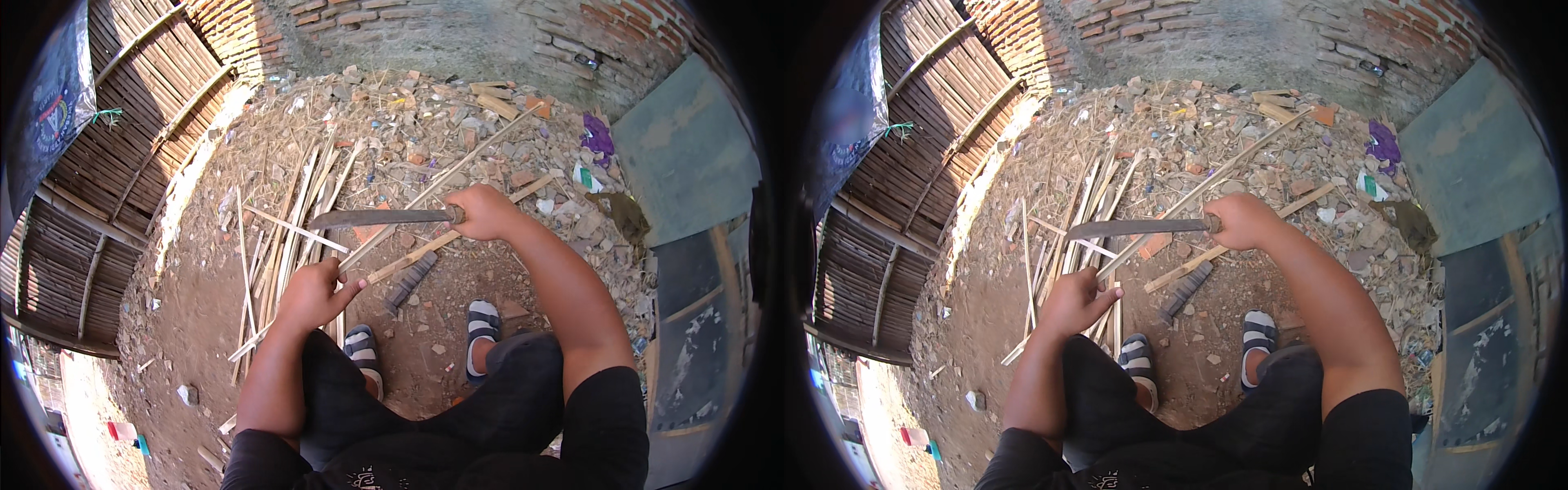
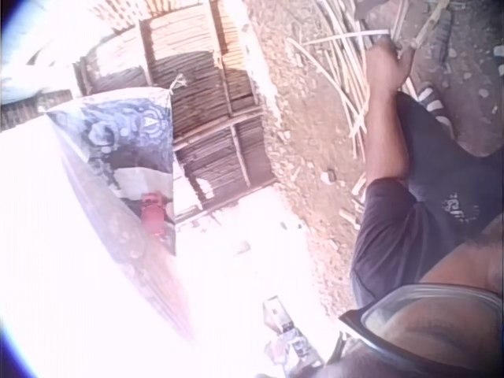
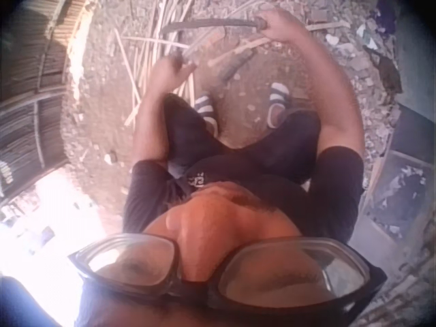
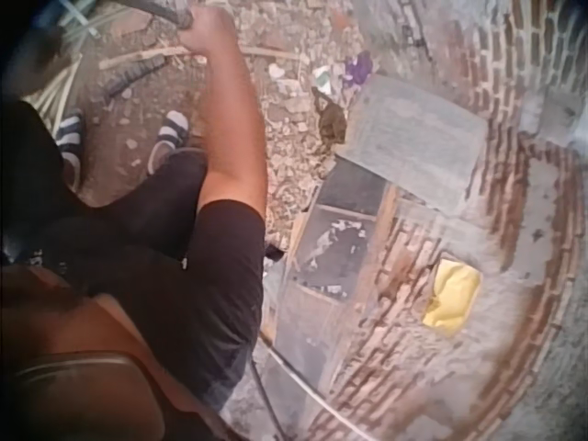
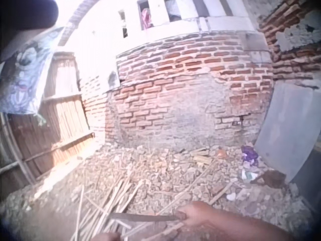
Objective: The person shaves a strip of wood with a machete, removing thin slivers from the surface and edges.
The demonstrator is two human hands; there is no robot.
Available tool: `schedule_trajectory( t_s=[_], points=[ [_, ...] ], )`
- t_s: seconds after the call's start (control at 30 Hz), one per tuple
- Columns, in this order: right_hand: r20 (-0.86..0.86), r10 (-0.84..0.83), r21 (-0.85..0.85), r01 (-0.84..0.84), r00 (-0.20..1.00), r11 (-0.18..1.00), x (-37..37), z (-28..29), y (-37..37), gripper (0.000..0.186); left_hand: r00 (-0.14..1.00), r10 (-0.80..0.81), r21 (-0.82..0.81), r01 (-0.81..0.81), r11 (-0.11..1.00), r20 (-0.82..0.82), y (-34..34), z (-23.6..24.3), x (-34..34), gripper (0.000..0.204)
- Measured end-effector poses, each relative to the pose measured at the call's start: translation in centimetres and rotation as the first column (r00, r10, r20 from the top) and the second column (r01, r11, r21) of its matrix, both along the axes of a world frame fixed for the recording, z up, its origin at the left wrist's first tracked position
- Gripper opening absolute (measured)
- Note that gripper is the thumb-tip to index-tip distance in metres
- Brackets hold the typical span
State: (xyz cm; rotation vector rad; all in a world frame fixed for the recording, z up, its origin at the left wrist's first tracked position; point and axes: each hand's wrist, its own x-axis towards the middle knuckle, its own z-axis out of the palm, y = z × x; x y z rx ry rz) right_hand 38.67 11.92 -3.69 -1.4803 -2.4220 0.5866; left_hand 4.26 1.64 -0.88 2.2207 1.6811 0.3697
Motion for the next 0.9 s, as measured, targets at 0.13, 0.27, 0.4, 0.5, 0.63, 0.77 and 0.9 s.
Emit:
schedule_trajectory(
  t_s=[0.13, 0.27, 0.4, 0.5, 0.63, 0.77, 0.9],
  points=[
    [-0.252, -0.386, -0.023, 0.393, 0.888, 0.919, 5.2, -2.5, 0.7, 0.044, 0.997, 0.008, -0.023, -0.01, 1.0, -0.08, 0.5, 0.2, -0.5, 0.052],
    [-0.238, -0.469, -0.048, 0.472, 0.85, 0.88, 5.4, -4.4, 0.5, 0.05, 0.998, 0.008, -0.024, -0.009, 1.0, -0.059, 0.3, 0.0, -0.4, 0.052],
    [-0.213, -0.224, 0.003, 0.229, 0.951, 0.973, 1.8, -5.8, 0.0, 0.049, 0.996, 0.028, -0.059, -0.032, 0.998, -0.079, 0.7, -0.2, -0.1, 0.053],
    [-0.12, -0.031, -0.009, 0.03, 0.992, 0.999, -1.5, -3.1, -0.7, 0.042, 0.998, 0.056, -0.065, -0.057, 0.996, -0.026, 0.8, -0.5, -0.2, 0.054],
    [0.091, 0.103, 0.108, -0.112, 0.991, 0.988, -2.3, -0.5, -1.2, 0.028, 0.997, 0.069, -0.059, -0.067, 0.996, 0.027, 0.6, -0.7, -0.4, 0.053],
    [-0.01, -0.054, 0.098, 0.054, 0.999, 0.994, 1.0, -1.7, 0.2, 0.034, 0.996, 0.043, 0.076, -0.049, 0.996, 0.081, 0.8, -1.0, -0.9, 0.048],
    [-0.309, -0.492, 0.011, 0.52, 0.814, 0.854, 3.5, -3.0, 0.3, 0.046, 0.996, 0.069, 0.115, -0.075, 0.991, 0.05, 0.9, -0.7, -1.7, 0.046]
  ],
)
